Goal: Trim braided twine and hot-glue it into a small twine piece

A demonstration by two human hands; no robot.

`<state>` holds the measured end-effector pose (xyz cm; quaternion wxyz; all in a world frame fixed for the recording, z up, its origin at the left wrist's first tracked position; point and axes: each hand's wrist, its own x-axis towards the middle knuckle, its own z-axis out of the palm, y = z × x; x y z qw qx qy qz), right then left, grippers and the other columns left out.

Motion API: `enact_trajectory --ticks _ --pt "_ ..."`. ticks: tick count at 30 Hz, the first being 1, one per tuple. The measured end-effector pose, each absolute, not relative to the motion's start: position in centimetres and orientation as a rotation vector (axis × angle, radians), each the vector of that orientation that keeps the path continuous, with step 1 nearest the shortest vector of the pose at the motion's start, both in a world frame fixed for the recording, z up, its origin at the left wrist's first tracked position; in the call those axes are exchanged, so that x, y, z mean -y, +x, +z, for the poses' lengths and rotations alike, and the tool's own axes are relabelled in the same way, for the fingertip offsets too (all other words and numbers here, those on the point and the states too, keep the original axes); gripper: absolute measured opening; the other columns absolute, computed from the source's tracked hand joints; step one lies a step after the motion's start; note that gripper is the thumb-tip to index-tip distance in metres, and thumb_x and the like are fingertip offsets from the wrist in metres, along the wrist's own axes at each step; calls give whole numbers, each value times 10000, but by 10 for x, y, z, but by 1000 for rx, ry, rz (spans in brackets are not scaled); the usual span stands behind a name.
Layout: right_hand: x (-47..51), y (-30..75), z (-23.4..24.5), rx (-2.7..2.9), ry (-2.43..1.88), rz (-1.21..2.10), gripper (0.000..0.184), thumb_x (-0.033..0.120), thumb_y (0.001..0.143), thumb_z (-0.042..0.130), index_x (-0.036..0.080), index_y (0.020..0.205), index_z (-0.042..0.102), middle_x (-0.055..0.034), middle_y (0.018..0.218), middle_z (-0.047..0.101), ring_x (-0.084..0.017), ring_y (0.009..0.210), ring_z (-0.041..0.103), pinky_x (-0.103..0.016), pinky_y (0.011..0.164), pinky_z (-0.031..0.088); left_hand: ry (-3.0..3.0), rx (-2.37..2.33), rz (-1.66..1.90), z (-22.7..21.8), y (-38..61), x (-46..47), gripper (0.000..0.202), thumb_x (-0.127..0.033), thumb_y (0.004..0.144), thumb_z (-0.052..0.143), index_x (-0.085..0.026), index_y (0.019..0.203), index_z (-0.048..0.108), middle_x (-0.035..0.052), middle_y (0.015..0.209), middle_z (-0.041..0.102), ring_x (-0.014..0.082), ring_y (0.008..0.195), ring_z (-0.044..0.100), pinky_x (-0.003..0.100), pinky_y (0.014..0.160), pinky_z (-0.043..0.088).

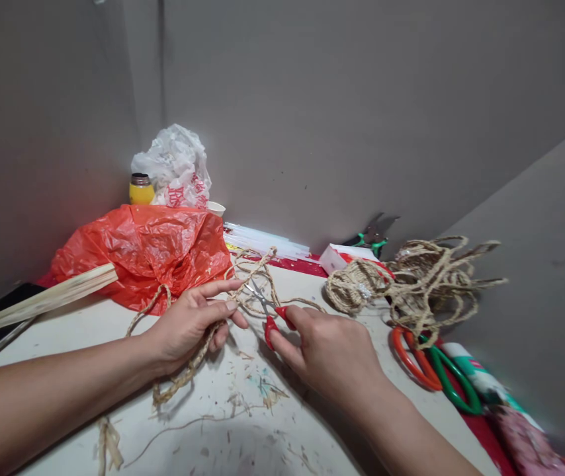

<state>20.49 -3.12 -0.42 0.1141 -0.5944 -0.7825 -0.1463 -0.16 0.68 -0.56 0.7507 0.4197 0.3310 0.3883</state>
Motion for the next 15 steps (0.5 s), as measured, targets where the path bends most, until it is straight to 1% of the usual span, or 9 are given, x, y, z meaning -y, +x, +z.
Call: enact_trajectory --ticks 4,7,9,12,15 --pt "31 203 -4 2292 -1745 -388 244 401 808 558 184 736 645 -29 616 684 -176 489 594 -260 489 200 951 -735 862 -8 -2 -8 390 -228 822 643 -164 1198 563 25 722 690 59 434 516 151 391 388" --pt "31 202 -3 2301 -1742 -342 239 387 814 558 185 712 633 -18 589 671 -162 473 573 -257 484 199 946 -751 873 -9 -2 -8 369 -209 791 675 -168 1147 587 45 787 708 83 521 581 165 440 441" --pt "32 202 -3 2314 -1733 -315 240 375 828 550 185 706 627 -11 578 664 -155 472 566 -255 485 202 918 -751 882 -9 -2 -8 341 -200 771 697 -170 1098 604 53 833 714 85 564 601 169 479 461" --pt "32 202 -5 2341 -1717 -284 244 355 847 533 189 691 620 -2 573 658 -147 475 563 -253 489 206 888 -769 893 -10 -2 -9 284 -217 762 714 -166 1025 621 46 822 713 71 558 594 164 506 458" --pt "32 202 -5 2353 -1707 -275 239 349 848 531 192 691 621 2 572 656 -146 477 564 -254 492 209 866 -793 905 -11 -2 -10 241 -226 744 731 -165 953 629 24 767 700 64 533 578 157 494 435"
